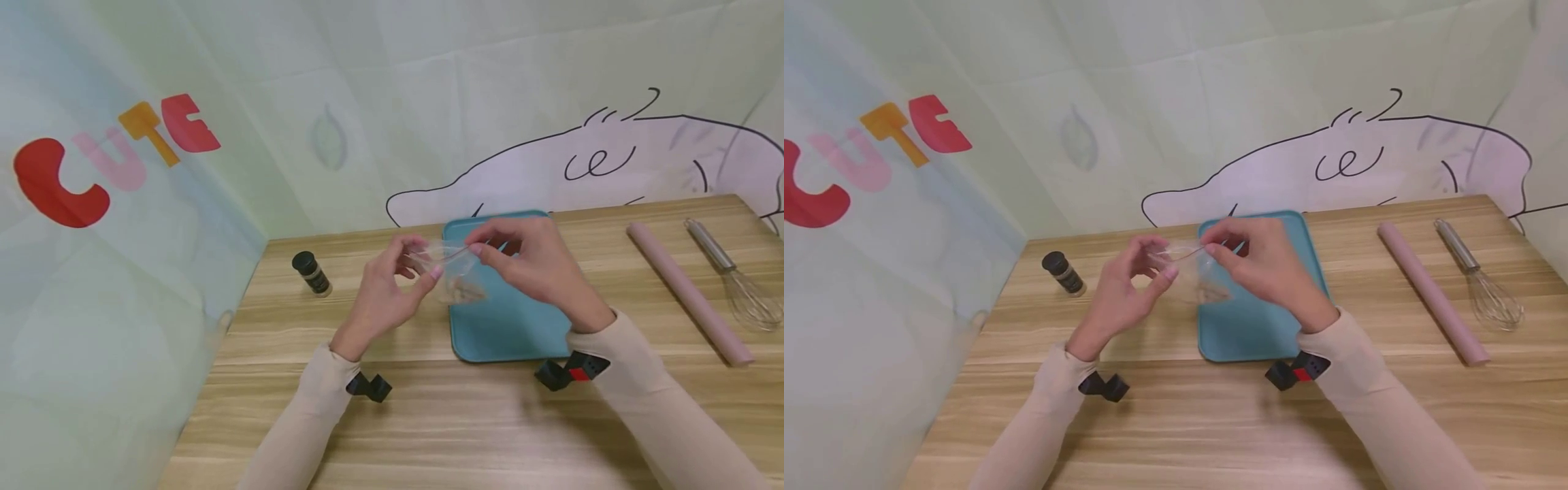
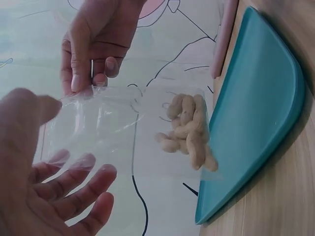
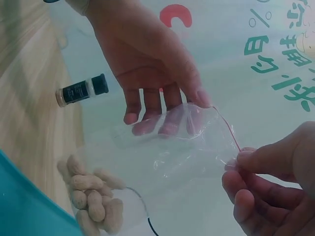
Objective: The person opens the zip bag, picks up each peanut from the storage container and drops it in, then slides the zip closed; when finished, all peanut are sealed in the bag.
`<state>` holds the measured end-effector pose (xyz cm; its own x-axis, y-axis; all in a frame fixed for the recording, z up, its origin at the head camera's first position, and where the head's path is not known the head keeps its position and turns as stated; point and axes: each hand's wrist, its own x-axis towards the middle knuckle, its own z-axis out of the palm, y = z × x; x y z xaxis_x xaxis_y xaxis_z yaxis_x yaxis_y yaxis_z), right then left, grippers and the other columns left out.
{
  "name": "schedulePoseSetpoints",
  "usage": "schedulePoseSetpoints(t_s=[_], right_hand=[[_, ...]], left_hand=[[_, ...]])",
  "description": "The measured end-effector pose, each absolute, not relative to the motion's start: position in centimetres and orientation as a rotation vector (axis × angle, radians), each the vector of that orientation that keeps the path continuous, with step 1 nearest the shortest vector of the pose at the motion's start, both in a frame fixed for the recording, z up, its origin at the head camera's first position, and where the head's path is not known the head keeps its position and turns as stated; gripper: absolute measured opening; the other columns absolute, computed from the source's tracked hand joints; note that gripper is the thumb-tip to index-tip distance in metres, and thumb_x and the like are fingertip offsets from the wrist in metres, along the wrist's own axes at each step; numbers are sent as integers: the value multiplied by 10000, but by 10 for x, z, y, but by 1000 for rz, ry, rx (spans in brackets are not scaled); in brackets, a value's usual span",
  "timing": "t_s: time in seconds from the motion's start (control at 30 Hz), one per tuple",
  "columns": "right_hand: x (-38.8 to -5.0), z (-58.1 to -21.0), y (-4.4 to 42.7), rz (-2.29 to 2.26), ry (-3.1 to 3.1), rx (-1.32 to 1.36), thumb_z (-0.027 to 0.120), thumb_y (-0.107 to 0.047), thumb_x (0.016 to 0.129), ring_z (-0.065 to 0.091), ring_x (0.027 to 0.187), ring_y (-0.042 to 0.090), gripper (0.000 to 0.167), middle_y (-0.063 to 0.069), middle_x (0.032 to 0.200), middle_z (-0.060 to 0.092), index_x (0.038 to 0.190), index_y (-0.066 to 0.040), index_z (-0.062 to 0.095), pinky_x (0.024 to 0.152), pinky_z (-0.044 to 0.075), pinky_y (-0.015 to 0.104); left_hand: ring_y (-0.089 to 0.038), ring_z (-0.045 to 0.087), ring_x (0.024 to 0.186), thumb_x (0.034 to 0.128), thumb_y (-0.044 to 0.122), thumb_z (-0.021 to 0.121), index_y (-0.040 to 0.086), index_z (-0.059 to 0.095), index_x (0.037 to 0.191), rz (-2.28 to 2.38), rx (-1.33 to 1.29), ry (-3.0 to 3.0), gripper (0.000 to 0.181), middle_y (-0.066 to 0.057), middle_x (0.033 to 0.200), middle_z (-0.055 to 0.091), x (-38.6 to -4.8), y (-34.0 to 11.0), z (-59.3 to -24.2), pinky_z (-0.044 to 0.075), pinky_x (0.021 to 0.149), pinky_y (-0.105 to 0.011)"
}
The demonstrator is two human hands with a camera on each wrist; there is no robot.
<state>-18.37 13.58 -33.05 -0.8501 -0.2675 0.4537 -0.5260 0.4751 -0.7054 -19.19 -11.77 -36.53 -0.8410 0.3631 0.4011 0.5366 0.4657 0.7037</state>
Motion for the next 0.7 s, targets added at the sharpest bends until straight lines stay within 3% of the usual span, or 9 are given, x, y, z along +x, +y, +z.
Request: schedulePoseSetpoints(t_s=[0.27, 0.7], right_hand=[[-185, -328, 144, 1275, -2431, 651, 764, -158, 1003, 656, 730, 98, 89, -18, 898, 803, 1065, -145, 828, 673, 550, 222], [-186, -328, 145, 1209, -2288, 696, 804, -90, 961, 674, 770, 23, 96, -16, 930, 828, 1020, -156, 842, 688, 532, 152]], left_hand=[[-188, 756, 883, 1030, 164, 727, 69, 697, 1206, -1387, -747, -2455, 202, -96, 1038, 801, -192, -117, -362, 612, 792, -306], [-146, 701, 723, 1032, 143, 725, 61, 744, 1111, -1473, -737, -2391, 116, -104, 853, 766, -192, -118, -362, 562, 675, -235]])
